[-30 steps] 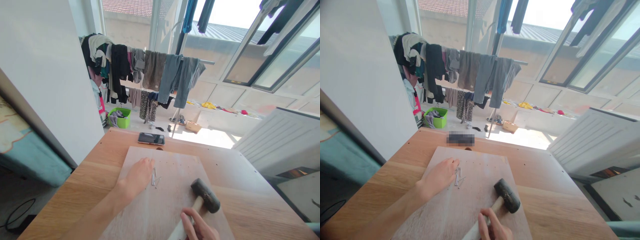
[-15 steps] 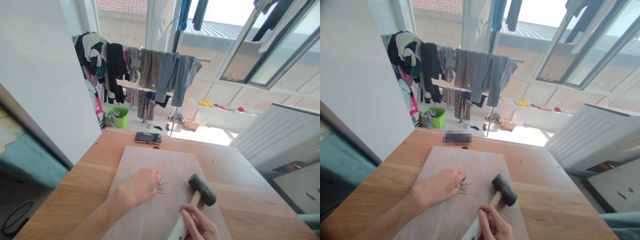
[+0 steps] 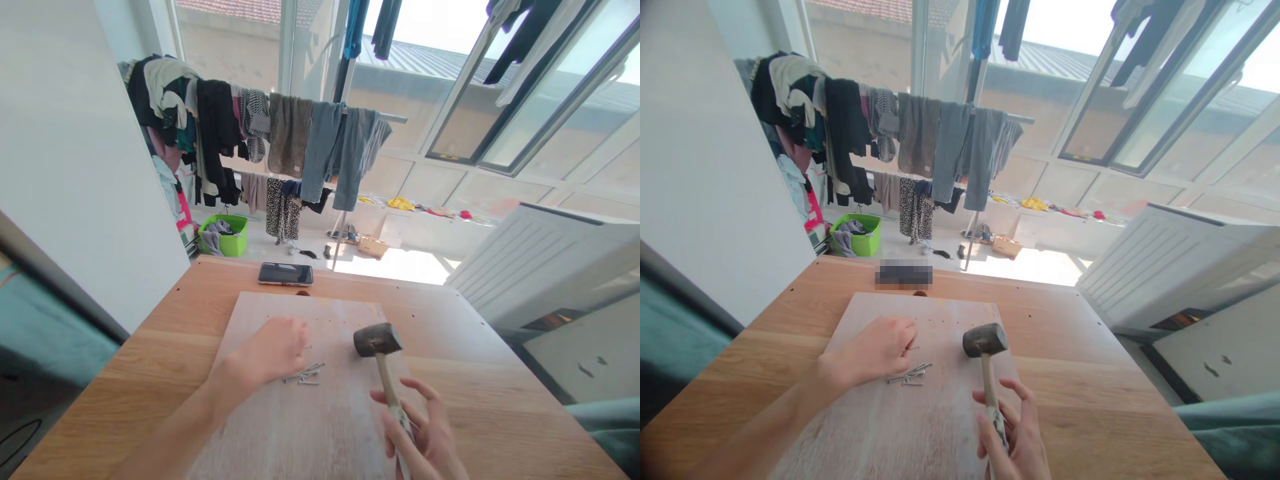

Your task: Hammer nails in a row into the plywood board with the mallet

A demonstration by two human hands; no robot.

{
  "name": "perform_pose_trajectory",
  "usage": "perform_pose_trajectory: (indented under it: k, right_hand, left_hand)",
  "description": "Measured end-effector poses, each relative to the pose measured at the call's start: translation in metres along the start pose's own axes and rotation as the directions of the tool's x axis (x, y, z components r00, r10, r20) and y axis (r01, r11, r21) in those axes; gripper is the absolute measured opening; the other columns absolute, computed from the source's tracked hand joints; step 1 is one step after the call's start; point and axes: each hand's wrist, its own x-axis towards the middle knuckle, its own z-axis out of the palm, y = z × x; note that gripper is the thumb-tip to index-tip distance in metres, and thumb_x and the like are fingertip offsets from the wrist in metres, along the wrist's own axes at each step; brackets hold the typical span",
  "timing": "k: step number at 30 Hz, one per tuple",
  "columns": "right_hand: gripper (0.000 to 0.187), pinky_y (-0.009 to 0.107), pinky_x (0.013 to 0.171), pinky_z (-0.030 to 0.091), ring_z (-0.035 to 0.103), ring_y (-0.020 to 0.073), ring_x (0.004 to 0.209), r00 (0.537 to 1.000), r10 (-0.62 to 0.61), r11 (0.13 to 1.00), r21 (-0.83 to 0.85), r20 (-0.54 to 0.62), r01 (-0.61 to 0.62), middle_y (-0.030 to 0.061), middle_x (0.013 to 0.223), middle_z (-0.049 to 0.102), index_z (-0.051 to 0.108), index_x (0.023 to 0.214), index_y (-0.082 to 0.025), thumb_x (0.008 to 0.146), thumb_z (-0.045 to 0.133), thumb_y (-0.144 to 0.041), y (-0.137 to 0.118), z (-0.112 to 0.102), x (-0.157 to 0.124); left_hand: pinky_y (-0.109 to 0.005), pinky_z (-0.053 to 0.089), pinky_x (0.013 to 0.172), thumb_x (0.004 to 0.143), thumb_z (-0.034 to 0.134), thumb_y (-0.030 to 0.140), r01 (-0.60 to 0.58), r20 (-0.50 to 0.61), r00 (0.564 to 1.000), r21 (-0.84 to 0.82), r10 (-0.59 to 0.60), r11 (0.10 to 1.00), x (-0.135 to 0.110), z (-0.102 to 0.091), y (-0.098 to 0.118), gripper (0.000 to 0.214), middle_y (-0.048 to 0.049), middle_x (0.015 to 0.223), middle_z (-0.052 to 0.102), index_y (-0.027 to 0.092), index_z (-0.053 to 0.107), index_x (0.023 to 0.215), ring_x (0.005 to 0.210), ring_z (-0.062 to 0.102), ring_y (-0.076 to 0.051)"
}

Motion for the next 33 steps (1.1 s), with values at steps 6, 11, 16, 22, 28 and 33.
perform_pose_trajectory:
  k: [6,11,16,22,28,33]
  right_hand:
    - [0.068,0.025,0.033,0.047,0.054,0.0123,0.046,0.994,-0.082,0.935,-0.339,0.071,0.102,0.0053,0.105,0.069,0.038,0.144,-0.028,0.085,0.062,-0.053,-0.024,-0.006,0.055]
    - [0.054,0.026,0.032,0.045,0.051,0.0121,0.039,0.982,-0.062,0.916,-0.381,0.177,0.126,-0.0014,0.077,0.064,0.052,0.13,-0.02,0.083,0.058,-0.045,-0.03,-0.007,0.103]
    - [0.037,0.024,0.029,0.041,0.05,0.0136,0.035,0.953,0.091,0.949,-0.314,0.289,0.005,-0.008,0.057,0.053,0.056,0.103,-0.022,0.082,0.061,-0.052,-0.023,-0.008,0.12]
    - [0.05,0.02,0.031,0.039,0.051,0.0111,0.037,0.96,0.128,0.985,-0.144,0.247,-0.094,-0.0086,0.056,0.054,0.056,0.104,-0.021,0.075,0.066,-0.06,-0.015,-0.009,0.121]
    - [0.042,0.019,0.033,0.039,0.049,0.0084,0.039,0.975,0.053,0.998,-0.055,0.218,-0.042,-0.0033,0.066,0.062,0.06,0.094,-0.019,0.077,0.066,-0.057,-0.009,-0.008,0.118]
    - [0.039,0.019,0.031,0.037,0.046,0.0072,0.038,0.983,0.051,0.994,0.086,0.177,-0.067,-0.0023,0.071,0.065,0.059,0.095,-0.019,0.078,0.068,-0.053,-0.01,-0.014,0.115]
  left_hand:
    - [-0.023,0.045,0.062,0.073,0.066,0.014,-0.12,-0.211,0.978,-0.574,-0.004,0.81,0.059,0.029,-0.007,0.018,0.0002,0.08,0.069,0.017,0.065,0.092,0.067,0.06,-0.013]
    - [-0.024,0.049,0.065,0.08,0.065,0.021,-0.12,-0.285,0.946,-0.748,-0.154,0.652,0.105,0.049,0.017,0.025,-0.0007,0.08,0.07,0.017,0.067,0.105,0.065,0.06,-0.013]
    - [-0.024,0.049,0.066,0.084,0.064,0.023,-0.182,-0.329,0.936,-0.757,-0.125,0.627,0.123,0.062,0.028,0.019,-0.0008,0.078,0.071,0.018,0.069,0.101,0.066,0.061,-0.013]
    - [-0.021,0.046,0.062,0.083,0.062,0.018,-0.235,-0.373,0.926,-0.694,-0.061,0.68,0.12,0.073,0.028,0.016,0.0013,0.08,0.071,0.019,0.069,0.097,0.06,0.057,-0.011]
    - [-0.021,0.045,0.063,0.082,0.062,0.018,-0.207,-0.345,0.938,-0.631,-0.031,0.748,0.12,0.072,0.03,0.017,0.001,0.084,0.073,0.021,0.071,0.097,0.061,0.058,-0.011]
    - [-0.021,0.046,0.063,0.084,0.062,0.02,-0.203,-0.334,0.943,-0.602,-0.013,0.772,0.12,0.072,0.028,0.015,0.0005,0.085,0.074,0.021,0.071,0.096,0.062,0.058,-0.011]
